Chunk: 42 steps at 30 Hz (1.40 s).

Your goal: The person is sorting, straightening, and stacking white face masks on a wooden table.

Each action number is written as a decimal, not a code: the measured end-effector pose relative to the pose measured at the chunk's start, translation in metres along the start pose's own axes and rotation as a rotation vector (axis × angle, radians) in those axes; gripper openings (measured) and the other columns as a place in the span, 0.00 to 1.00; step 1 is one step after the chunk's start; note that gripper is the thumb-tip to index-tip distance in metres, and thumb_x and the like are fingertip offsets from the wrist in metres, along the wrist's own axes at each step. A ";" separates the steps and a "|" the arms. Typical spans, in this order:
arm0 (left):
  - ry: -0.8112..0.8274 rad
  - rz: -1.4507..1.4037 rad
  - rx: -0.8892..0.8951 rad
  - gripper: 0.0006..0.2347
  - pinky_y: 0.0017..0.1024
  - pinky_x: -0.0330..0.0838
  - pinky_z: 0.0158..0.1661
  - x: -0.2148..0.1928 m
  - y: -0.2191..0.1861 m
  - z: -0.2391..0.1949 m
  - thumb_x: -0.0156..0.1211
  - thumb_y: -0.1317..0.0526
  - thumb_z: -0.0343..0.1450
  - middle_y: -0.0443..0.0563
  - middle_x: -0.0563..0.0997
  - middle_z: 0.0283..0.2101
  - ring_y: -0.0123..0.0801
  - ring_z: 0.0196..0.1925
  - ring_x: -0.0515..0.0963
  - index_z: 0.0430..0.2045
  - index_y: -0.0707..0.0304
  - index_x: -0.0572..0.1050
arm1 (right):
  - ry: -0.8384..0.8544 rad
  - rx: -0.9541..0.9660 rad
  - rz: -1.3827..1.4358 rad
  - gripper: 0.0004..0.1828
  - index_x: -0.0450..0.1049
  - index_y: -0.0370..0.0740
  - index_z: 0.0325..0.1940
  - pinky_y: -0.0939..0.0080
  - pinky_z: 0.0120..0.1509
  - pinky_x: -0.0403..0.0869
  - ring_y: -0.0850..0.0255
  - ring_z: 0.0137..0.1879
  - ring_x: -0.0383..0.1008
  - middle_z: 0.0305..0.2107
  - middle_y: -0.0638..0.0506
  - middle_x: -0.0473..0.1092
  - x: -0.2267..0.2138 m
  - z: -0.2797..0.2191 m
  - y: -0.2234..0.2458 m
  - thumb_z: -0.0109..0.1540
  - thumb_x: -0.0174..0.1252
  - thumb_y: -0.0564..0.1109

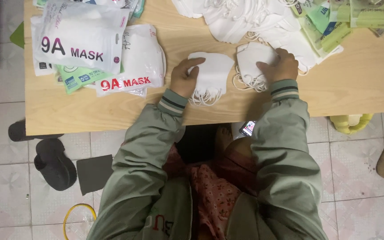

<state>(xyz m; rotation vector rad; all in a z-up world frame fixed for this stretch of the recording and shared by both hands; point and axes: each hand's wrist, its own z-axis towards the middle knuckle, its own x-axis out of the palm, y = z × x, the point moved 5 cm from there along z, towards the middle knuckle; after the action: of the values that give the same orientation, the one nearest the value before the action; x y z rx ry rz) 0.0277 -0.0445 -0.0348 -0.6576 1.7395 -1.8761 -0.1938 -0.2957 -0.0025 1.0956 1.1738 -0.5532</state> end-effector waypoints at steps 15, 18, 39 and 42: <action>-0.029 0.184 -0.244 0.16 0.45 0.63 0.69 -0.010 0.022 0.016 0.58 0.52 0.77 0.59 0.77 0.59 0.47 0.67 0.71 0.55 0.59 0.79 | -0.231 -0.150 0.822 0.09 0.73 0.39 0.45 0.59 0.40 0.77 0.58 0.39 0.77 0.34 0.45 0.76 -0.010 0.011 0.005 0.64 0.67 0.36; -0.024 0.273 -0.288 0.19 0.44 0.63 0.69 -0.020 0.011 0.023 0.59 0.44 0.75 0.55 0.78 0.60 0.47 0.66 0.73 0.54 0.53 0.80 | -0.160 0.056 1.084 0.11 0.73 0.42 0.48 0.72 0.36 0.74 0.66 0.33 0.74 0.30 0.53 0.73 0.001 -0.002 0.035 0.63 0.66 0.38; -0.079 -0.097 -0.469 0.20 0.42 0.77 0.57 -0.044 0.041 0.022 0.65 0.53 0.76 0.63 0.83 0.52 0.42 0.54 0.83 0.56 0.71 0.75 | 0.403 -0.165 0.768 0.24 0.75 0.33 0.52 0.52 0.38 0.83 0.51 0.30 0.81 0.31 0.35 0.74 0.031 -0.054 0.163 0.63 0.66 0.54; -0.069 -0.120 -0.361 0.18 0.42 0.79 0.53 -0.049 0.041 0.029 0.63 0.56 0.77 0.64 0.83 0.50 0.40 0.50 0.83 0.55 0.73 0.75 | 0.140 -0.390 0.491 0.17 0.78 0.43 0.50 0.42 0.48 0.78 0.38 0.45 0.80 0.37 0.40 0.78 0.032 -0.015 0.134 0.66 0.60 0.56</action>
<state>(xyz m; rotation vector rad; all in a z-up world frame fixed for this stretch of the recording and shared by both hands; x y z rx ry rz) 0.0852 -0.0370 -0.0750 -0.9684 2.0528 -1.6030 -0.0793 -0.2216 0.0201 1.0404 1.0251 0.1322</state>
